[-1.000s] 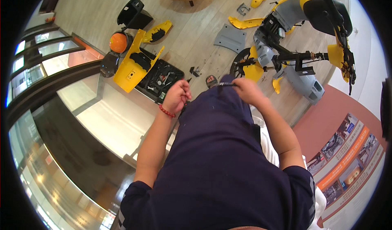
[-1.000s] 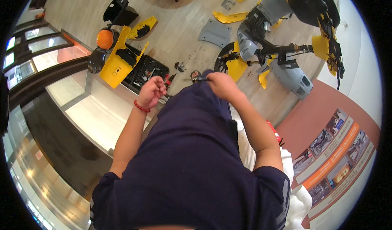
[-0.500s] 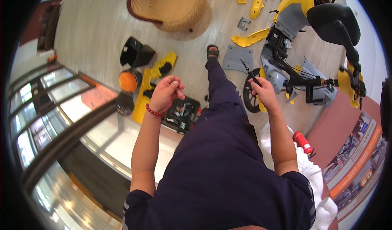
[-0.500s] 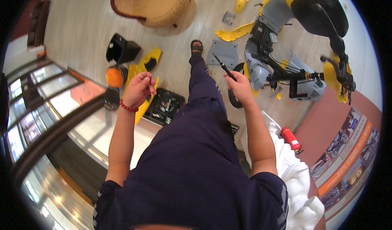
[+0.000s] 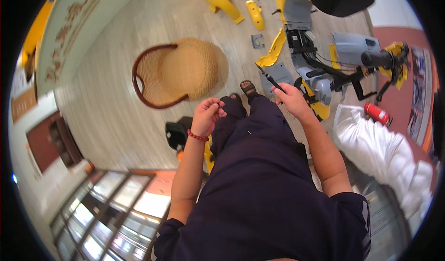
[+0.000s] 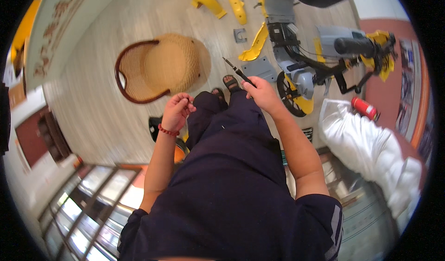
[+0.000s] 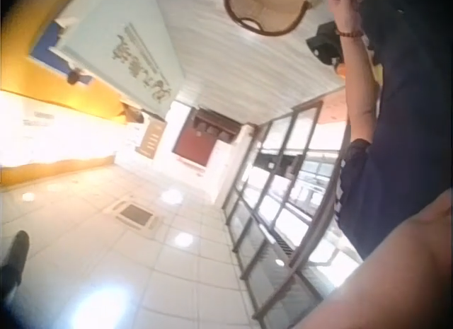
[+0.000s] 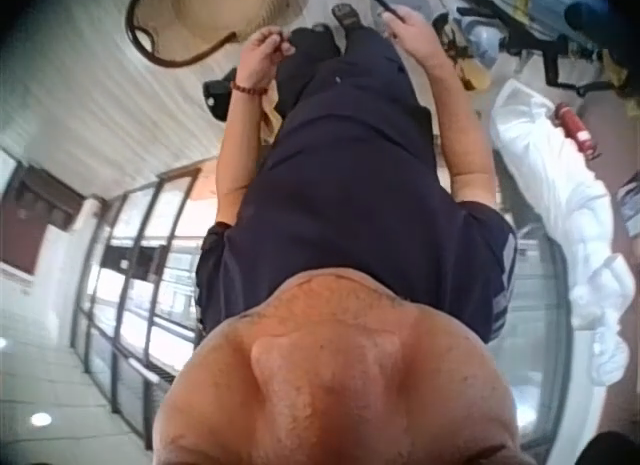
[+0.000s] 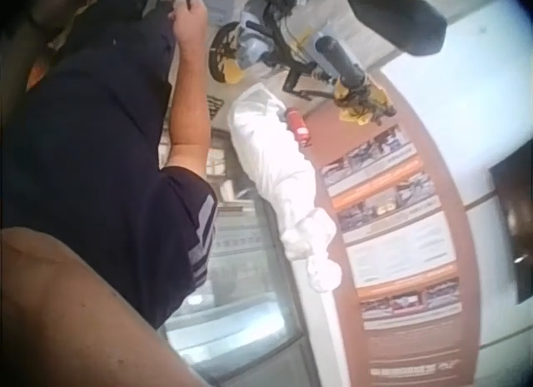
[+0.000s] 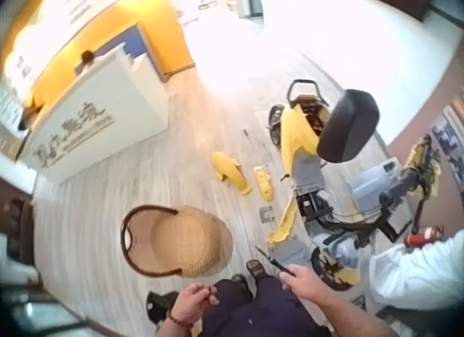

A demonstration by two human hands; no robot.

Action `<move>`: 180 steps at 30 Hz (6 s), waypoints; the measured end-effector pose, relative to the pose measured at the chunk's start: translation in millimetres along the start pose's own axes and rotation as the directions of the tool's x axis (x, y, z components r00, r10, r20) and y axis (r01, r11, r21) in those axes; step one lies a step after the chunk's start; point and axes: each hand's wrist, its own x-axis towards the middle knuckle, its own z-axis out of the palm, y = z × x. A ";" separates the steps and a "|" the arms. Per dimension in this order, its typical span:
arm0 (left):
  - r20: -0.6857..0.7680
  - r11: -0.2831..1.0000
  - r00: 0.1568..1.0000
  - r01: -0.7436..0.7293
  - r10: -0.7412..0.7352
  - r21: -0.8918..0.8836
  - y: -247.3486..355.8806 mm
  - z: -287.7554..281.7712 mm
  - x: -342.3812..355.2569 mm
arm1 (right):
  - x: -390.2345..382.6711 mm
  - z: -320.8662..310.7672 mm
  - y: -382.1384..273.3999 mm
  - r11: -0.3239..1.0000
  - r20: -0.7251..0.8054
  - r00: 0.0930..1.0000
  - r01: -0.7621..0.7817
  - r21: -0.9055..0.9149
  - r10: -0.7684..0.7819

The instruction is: The user is repairing the front fender of a yellow motorcycle.

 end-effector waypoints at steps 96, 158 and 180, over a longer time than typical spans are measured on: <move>0.180 -0.305 0.414 -0.848 -0.893 0.434 -522.5 60.4 575.8 | 183.2 -48.7 834.1 0.954 -0.963 -0.149 -0.170 0.247 0.223; 0.632 0.559 0.317 -0.298 -0.707 0.774 -584.0 119.2 392.9 | 107.1 -86.9 564.3 0.568 -0.942 0.054 0.786 0.244 0.330; 0.444 0.498 0.245 0.242 -0.862 0.833 -584.8 120.6 391.1 | 105.3 -71.3 575.8 0.811 -0.937 -0.338 0.521 -0.265 -0.089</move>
